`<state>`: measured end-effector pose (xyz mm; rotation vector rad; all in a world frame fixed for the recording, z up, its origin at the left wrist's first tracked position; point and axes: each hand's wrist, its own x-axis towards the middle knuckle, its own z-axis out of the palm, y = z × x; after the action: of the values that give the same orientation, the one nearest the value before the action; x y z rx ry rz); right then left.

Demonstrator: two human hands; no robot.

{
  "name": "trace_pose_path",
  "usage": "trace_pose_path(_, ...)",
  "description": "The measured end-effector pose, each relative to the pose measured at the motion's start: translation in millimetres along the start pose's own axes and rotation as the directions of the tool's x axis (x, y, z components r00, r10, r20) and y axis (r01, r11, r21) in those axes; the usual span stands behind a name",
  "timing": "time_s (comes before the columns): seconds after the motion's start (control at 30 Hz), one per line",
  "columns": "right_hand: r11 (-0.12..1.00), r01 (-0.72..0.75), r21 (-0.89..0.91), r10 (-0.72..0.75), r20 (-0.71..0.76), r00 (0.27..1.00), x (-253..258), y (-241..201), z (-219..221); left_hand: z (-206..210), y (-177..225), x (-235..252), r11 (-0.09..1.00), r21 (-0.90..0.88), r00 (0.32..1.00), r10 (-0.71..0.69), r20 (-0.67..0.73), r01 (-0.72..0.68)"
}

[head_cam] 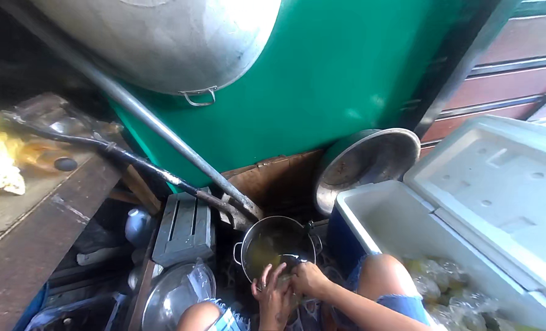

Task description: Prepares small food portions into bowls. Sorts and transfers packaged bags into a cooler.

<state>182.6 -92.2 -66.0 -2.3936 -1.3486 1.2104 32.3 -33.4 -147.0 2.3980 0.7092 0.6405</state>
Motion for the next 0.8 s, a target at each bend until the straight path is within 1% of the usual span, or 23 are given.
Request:
trace_pose_path(0.03,0.992,-0.011,0.126,0.016,-0.039,0.999,-2.0,-2.9,-0.7,0.8,0.4,1.3,1.000,-0.011,1.000,-0.005,-0.030,0.005)
trace_pose_path(0.1,0.954,-0.005,0.298,0.039,-0.108,0.993,-7.6,-9.9,1.8,2.0,0.5,2.2,1.000,-0.027,0.997,-0.008,-0.082,0.006)
trace_pose_path(0.17,0.911,0.023,0.412,0.052,-0.168,0.984,-11.9,-15.2,1.7,-0.6,2.9,6.6,1.000,-0.023,0.993,0.006,-0.121,-0.009)
trace_pose_path(0.27,0.851,0.067,0.521,0.074,-0.246,0.967,-20.5,-23.0,-7.1,-7.3,10.9,19.9,0.998,-0.049,0.986,0.038,-0.162,-0.046)
trace_pose_path(0.33,0.822,0.132,0.554,0.056,-0.309,0.949,-27.6,-24.3,-20.1,-13.0,18.3,37.2,0.992,-0.062,0.977,0.096,-0.192,-0.110)
trace_pose_path(0.37,0.808,0.169,0.564,0.043,-0.343,0.938,-31.9,-23.5,-30.9,-19.0,24.5,49.8,0.987,-0.073,0.976,0.127,-0.179,-0.142)
trace_pose_path(0.43,0.767,0.222,0.602,0.037,-0.388,0.921,-45.2,-16.9,-55.5,-36.4,43.4,76.0,0.976,-0.111,0.981,0.180,-0.071,-0.187)
trace_pose_path(0.5,0.721,0.289,0.630,0.030,-0.446,0.895,-61.7,-6.5,-88.7,-57.3,69.6,109.3,0.967,-0.181,0.978,0.196,0.065,-0.182)
trace_pose_path(0.53,0.696,0.321,0.643,0.033,-0.475,0.879,-71.2,-0.5,-105.4,-64.3,81.4,124.9,0.959,-0.218,0.974,0.206,0.092,-0.182)
trace_pose_path(0.57,0.666,0.347,0.660,0.045,-0.500,0.865,-81.4,6.1,-122.1,-67.6,90.0,138.7,0.950,-0.247,0.974,0.216,0.074,-0.192)
trace_pose_path(0.6,0.632,0.378,0.676,0.058,-0.528,0.848,-91.6,13.4,-138.6,-69.0,97.1,151.3,0.937,-0.286,0.975,0.219,0.026,-0.203)
trace_pose_path(0.67,0.577,0.440,0.688,0.110,-0.600,0.792,-108.5,33.0,-167.8,-72.6,106.4,171.5,0.903,-0.389,0.983,0.175,-0.052,-0.181)
trace_pose_path(0.73,0.573,0.470,0.672,0.128,-0.639,0.758,-121.8,61.2,-191.8,-76.8,106.7,182.1,0.875,-0.468,0.992,0.101,-0.075,-0.124)
trace_pose_path(0.8,0.583,0.484,0.653,0.151,-0.672,0.725,-127.7,93.5,-206.3,-79.2,95.0,181.8,0.874,-0.482,0.997,0.044,-0.066,-0.070)
